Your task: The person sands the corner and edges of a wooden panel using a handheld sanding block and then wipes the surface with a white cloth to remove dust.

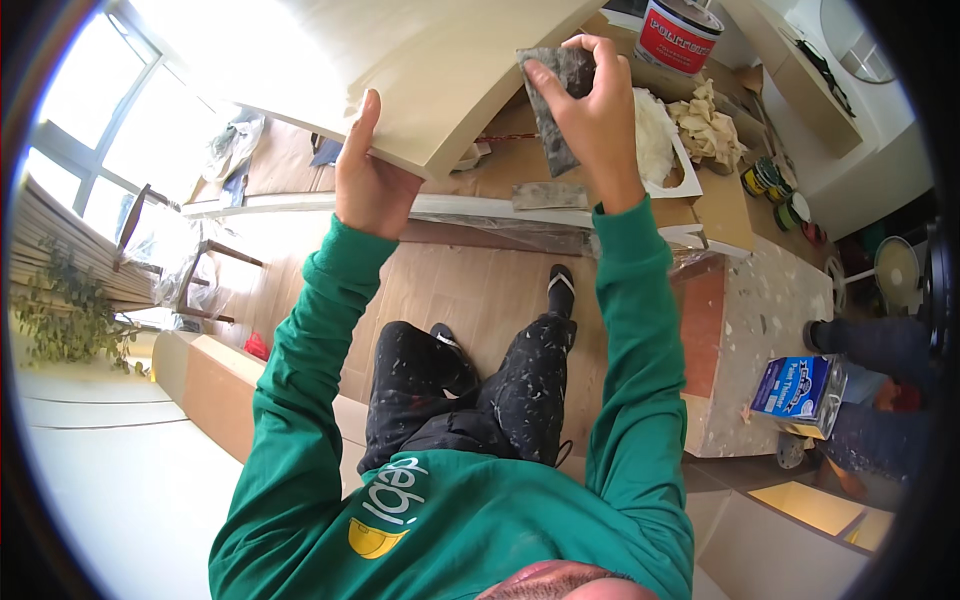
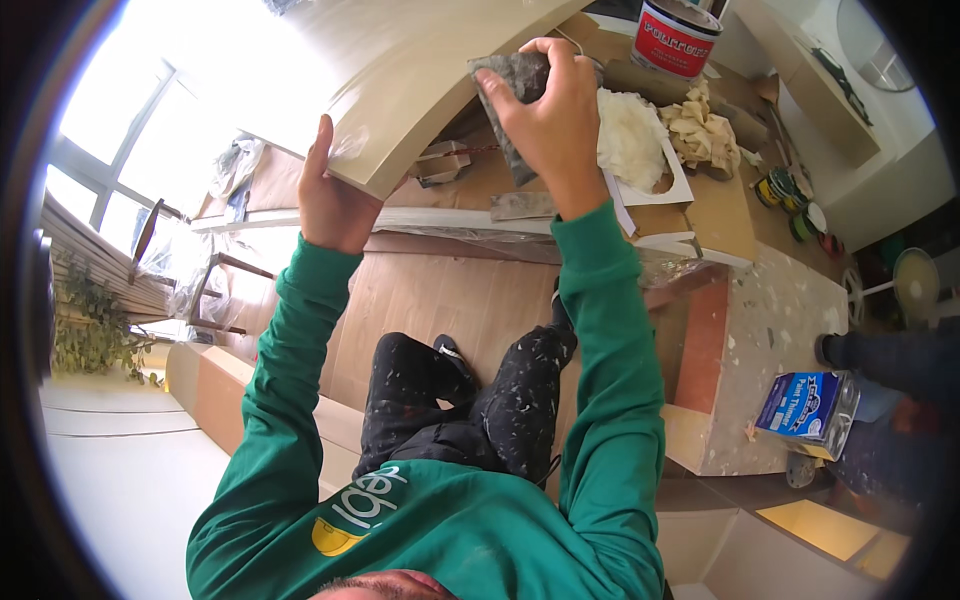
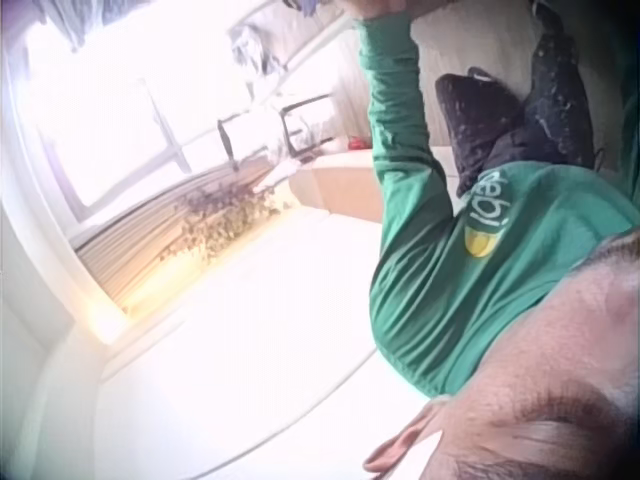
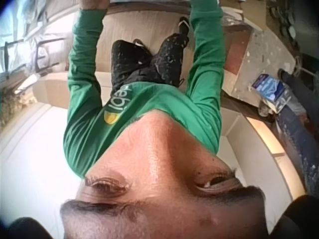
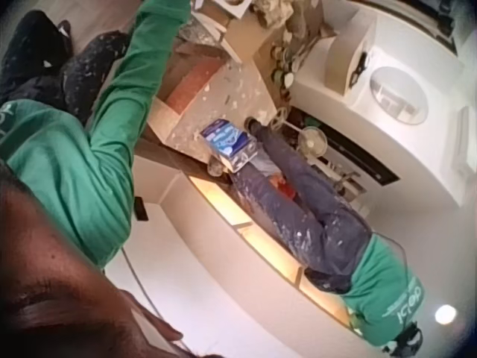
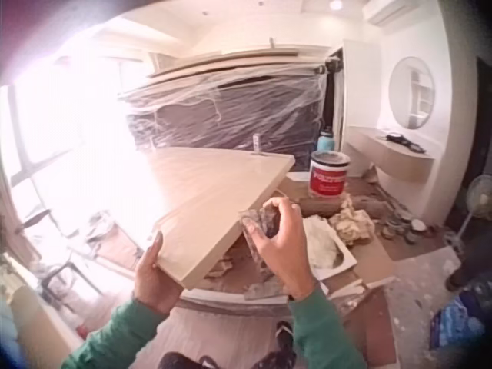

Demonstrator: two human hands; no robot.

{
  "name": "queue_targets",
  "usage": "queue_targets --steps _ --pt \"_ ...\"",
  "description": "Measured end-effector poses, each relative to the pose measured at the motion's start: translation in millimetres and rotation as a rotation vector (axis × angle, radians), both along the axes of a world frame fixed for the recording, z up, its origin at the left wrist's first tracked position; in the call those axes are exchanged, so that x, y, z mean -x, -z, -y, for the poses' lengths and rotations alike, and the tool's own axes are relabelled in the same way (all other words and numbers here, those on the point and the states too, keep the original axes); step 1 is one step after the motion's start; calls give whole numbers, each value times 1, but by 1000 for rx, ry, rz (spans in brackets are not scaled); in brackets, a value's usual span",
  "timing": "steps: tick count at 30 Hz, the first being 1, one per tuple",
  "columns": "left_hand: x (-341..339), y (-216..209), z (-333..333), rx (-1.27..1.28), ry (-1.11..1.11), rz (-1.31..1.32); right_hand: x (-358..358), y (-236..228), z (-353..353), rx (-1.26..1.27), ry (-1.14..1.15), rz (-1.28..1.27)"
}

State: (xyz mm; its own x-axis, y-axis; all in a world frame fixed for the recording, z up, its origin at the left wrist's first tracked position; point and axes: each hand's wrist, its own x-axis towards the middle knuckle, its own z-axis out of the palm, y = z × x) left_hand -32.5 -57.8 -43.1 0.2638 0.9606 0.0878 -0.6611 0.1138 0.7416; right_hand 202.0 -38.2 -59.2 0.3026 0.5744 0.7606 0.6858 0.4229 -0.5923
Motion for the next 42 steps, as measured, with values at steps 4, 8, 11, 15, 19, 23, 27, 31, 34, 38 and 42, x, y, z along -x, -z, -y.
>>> queue_targets --steps 4,8,11,15,19,23,27,31,34,38,42 --pt "17 7 -12 28 148 3 -12 -4 -11 80 -21 -62" --pt "24 11 -18 23 295 111 7 -6 8 59 -86 4" --pt "24 12 -18 44 300 126 5 -8 10 94 -47 5" --pt "22 13 -20 54 324 156 -6 -6 -2 54 -18 27" --pt "20 10 -13 42 263 109 -1 -7 2 26 -36 63" --pt "22 11 -19 19 310 132 7 -12 9 65 -80 39" --pt "16 7 -16 25 302 119 -1 -9 -1 -22 -33 69" --pt "19 13 -19 32 317 113 12 -10 22 41 -96 83" --pt "19 10 -16 36 297 94 7 -12 12 16 -50 87" --pt "18 8 -14 28 249 68 34 -10 35 -37 -153 118" --pt "18 7 -15 32 279 94 26 -17 23 -48 -30 96"
